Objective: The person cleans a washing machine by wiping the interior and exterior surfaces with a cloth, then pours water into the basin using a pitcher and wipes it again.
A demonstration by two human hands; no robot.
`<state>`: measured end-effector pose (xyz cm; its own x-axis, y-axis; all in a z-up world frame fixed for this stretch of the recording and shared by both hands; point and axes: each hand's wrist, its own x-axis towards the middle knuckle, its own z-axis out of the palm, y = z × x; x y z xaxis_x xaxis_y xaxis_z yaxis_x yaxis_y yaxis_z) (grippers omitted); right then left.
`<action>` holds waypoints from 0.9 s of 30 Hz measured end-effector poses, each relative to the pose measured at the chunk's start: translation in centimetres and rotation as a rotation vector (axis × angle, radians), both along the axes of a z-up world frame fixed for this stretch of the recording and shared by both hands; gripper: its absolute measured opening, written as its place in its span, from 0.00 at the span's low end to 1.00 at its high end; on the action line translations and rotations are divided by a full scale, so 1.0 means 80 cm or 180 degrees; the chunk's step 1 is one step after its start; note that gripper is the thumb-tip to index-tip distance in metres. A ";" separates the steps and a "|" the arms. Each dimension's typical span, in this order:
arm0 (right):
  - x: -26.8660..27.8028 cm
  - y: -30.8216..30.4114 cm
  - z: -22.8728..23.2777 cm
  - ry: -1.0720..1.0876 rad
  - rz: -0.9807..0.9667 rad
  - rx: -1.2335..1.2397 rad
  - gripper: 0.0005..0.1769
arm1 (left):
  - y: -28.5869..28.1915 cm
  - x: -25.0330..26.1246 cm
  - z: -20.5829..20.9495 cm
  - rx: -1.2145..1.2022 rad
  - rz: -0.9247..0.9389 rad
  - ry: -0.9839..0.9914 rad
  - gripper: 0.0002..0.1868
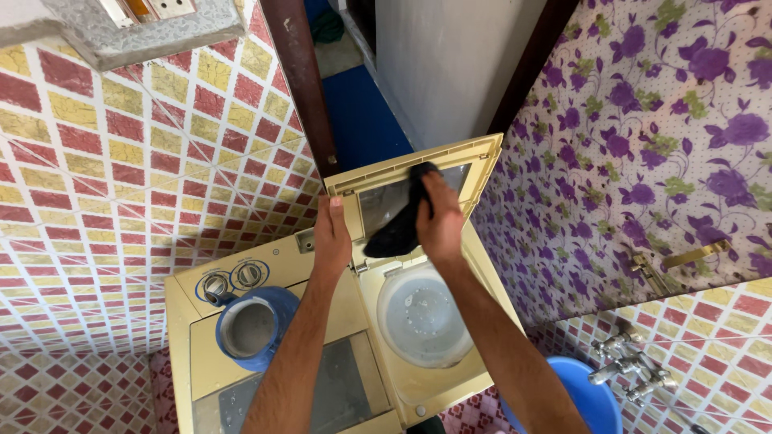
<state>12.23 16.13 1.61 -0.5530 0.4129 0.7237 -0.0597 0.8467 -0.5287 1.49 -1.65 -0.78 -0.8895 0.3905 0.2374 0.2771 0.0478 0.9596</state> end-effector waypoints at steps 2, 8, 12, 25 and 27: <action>0.003 0.024 0.002 0.0025 -0.0433 0.0012 0.22 | -0.007 0.012 0.007 -0.0025 -0.0004 -0.0016 0.30; 0.005 0.016 0.015 -0.0011 -0.0423 -0.0237 0.23 | -0.028 0.092 0.054 -0.0305 0.0601 0.1363 0.24; -0.001 0.019 0.018 -0.0015 -0.0408 -0.0110 0.24 | 0.002 0.193 0.100 -0.0150 0.0457 0.1320 0.11; 0.007 0.075 -0.048 -0.0280 -0.0230 0.0384 0.25 | 0.001 0.244 0.169 0.0097 -0.2402 0.1926 0.12; 0.010 0.086 -0.057 -0.0262 -0.0192 0.0751 0.23 | -0.053 0.237 0.182 -0.0064 -0.2213 0.1839 0.12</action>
<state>13.03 23.05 -2.98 -0.5935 0.2718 0.7576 0.0295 0.9480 -0.3170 20.47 -5.91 13.82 -0.1956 0.8042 0.5612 0.6883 -0.2951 0.6627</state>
